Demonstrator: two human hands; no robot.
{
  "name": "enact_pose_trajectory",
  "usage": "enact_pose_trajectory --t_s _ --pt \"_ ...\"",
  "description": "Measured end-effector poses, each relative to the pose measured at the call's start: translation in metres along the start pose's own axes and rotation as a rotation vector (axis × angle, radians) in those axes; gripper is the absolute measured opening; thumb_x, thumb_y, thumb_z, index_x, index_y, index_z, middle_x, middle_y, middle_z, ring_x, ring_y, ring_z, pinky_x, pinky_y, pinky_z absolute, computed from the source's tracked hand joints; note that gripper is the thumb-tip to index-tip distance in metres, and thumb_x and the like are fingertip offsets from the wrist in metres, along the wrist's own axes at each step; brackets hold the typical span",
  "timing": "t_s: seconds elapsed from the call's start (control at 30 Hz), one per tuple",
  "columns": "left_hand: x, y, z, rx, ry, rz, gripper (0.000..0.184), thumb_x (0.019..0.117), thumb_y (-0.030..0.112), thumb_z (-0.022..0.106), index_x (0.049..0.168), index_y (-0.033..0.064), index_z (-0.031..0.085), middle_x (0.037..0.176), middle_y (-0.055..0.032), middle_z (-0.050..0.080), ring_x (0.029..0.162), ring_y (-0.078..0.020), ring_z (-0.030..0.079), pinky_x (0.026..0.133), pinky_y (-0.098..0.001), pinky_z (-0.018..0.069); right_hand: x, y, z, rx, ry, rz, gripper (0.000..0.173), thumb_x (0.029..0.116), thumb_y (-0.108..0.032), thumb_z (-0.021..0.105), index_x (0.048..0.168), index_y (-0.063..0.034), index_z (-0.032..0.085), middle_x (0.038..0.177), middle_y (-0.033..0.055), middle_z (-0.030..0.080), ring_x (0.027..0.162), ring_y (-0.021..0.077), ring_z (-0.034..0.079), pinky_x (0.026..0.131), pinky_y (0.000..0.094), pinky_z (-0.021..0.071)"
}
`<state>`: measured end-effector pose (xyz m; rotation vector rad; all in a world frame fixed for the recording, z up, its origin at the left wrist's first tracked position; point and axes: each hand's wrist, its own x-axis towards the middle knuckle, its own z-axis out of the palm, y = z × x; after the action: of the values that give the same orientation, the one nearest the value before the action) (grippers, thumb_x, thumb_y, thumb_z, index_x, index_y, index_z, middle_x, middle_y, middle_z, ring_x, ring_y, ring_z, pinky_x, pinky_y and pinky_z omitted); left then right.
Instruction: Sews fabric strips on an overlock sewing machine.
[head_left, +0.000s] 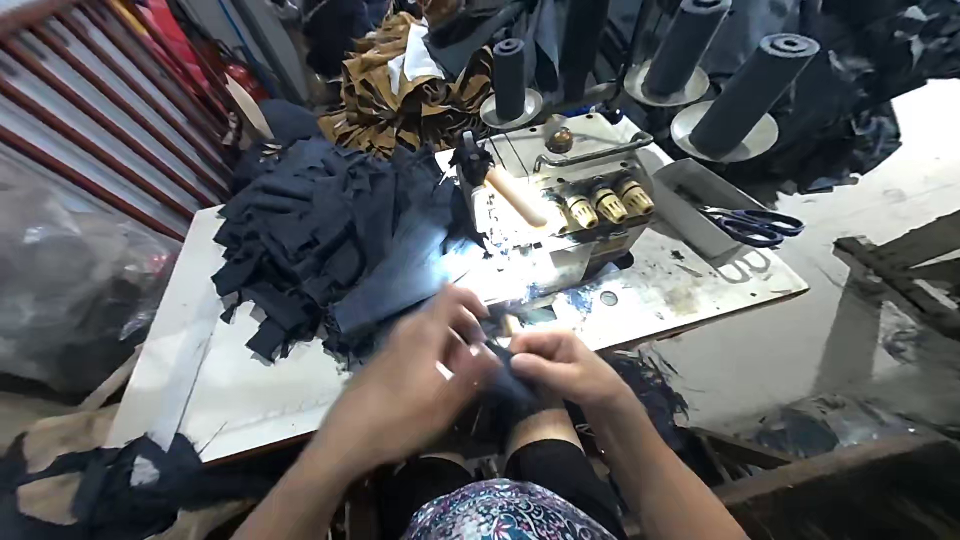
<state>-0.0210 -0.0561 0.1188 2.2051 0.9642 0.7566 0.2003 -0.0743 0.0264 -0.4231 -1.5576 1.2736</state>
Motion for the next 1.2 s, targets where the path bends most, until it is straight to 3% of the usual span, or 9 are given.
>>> enact_pose_trajectory --t_s 0.13,0.3,0.33,0.4,0.47,0.53,0.63,0.83,1.2 --pt "-0.008 0.004 0.014 0.025 -0.014 0.173 0.017 0.0941 0.031 0.067 0.101 0.015 0.066 0.082 0.0094 0.066 0.072 0.0052 0.06 0.065 -0.013 0.052 -0.008 0.001 -0.003 0.134 -0.161 -0.067 0.022 0.1038 -0.021 0.056 0.086 -0.0091 0.063 0.073 -0.0147 0.058 0.07 -0.0132 0.051 0.063 0.0075 0.041" --pt "-0.006 -0.033 -0.1 0.201 0.322 0.183 0.024 0.0975 0.035 0.069 0.118 0.0268 0.062 0.109 0.0168 0.064 0.097 0.0066 0.061 0.085 -0.0148 0.0528 -0.03 -0.008 -0.045 0.559 -0.125 -0.202 0.028 0.1012 -0.037 0.058 0.09 -0.018 0.075 0.072 -0.0101 0.07 0.065 0.0008 0.068 0.064 0.0222 0.0588" --pt "0.0 -0.044 -0.112 0.374 0.399 0.128 0.028 0.0988 0.033 0.067 0.121 0.0198 0.059 0.111 0.0079 0.063 0.099 -0.0005 0.062 0.087 -0.0225 0.0531 -0.029 -0.002 -0.055 0.553 -0.076 -0.191 0.029 0.1004 -0.04 0.06 0.092 -0.0182 0.077 0.073 -0.0099 0.071 0.069 0.0016 0.069 0.069 0.0235 0.0596" --pt "0.018 -0.049 -0.098 0.605 0.393 -0.014 0.032 0.0996 0.016 0.066 0.124 -0.0021 0.06 0.123 -0.0259 0.063 0.11 -0.041 0.064 0.093 -0.0607 0.052 -0.023 0.018 -0.063 0.529 0.074 -0.077 0.025 0.0972 -0.042 0.064 0.1 -0.021 0.078 0.077 -0.0094 0.073 0.072 0.002 0.069 0.074 0.0243 0.0599" --pt "0.033 -0.06 -0.053 0.677 0.287 0.047 0.028 0.0965 0.008 0.064 0.121 -0.0045 0.067 0.135 -0.0317 0.056 0.123 -0.0518 0.054 0.102 -0.0688 0.0431 -0.016 0.039 -0.057 0.587 0.253 0.093 0.024 0.0935 -0.042 0.07 0.101 -0.0197 0.077 0.074 -0.006 0.07 0.067 0.0051 0.067 0.072 0.0271 0.0598" --pt "0.035 -0.077 0.004 0.658 0.189 0.259 0.024 0.098 0.011 0.059 0.114 0.0012 0.074 0.135 -0.022 0.064 0.127 -0.041 0.059 0.109 -0.0621 0.043 -0.018 0.058 -0.055 0.661 0.387 0.191 0.02 0.0951 -0.037 0.067 0.098 -0.0177 0.074 0.069 -0.0063 0.063 0.061 0.0047 0.062 0.067 0.0253 0.058" --pt "0.031 -0.093 0.05 0.64 0.082 0.371 0.033 0.1016 0.019 0.055 0.127 0.0062 0.071 0.131 -0.0122 0.069 0.124 -0.03 0.065 0.112 -0.0556 0.045 -0.029 0.067 -0.069 0.748 0.395 0.174 0.023 0.1005 -0.034 0.059 0.095 -0.0164 0.072 0.063 -0.009 0.055 0.055 0.0018 0.053 0.059 0.0203 0.0508" --pt "0.032 -0.089 0.058 0.638 0.102 0.424 0.038 0.1016 0.029 0.053 0.124 0.0046 0.072 0.11 -0.0131 0.073 0.108 -0.0298 0.07 0.105 -0.049 0.0506 -0.023 0.06 -0.085 0.969 0.477 0.091 0.029 0.1026 -0.034 0.053 0.094 -0.0117 0.07 0.062 -0.0065 0.054 0.052 0.0033 0.054 0.054 0.0182 0.0497" --pt "0.047 -0.08 0.063 0.609 0.068 0.224 0.039 0.1001 0.033 0.057 0.128 0.0107 0.071 0.133 -0.0085 0.068 0.129 -0.0277 0.061 0.113 -0.0526 0.043 0.0 0.053 -0.069 1.07 0.657 0.059 0.043 0.1102 -0.034 0.032 0.094 -0.0116 0.065 0.059 -0.005 0.051 0.048 0.0048 0.051 0.049 0.0182 0.0476"
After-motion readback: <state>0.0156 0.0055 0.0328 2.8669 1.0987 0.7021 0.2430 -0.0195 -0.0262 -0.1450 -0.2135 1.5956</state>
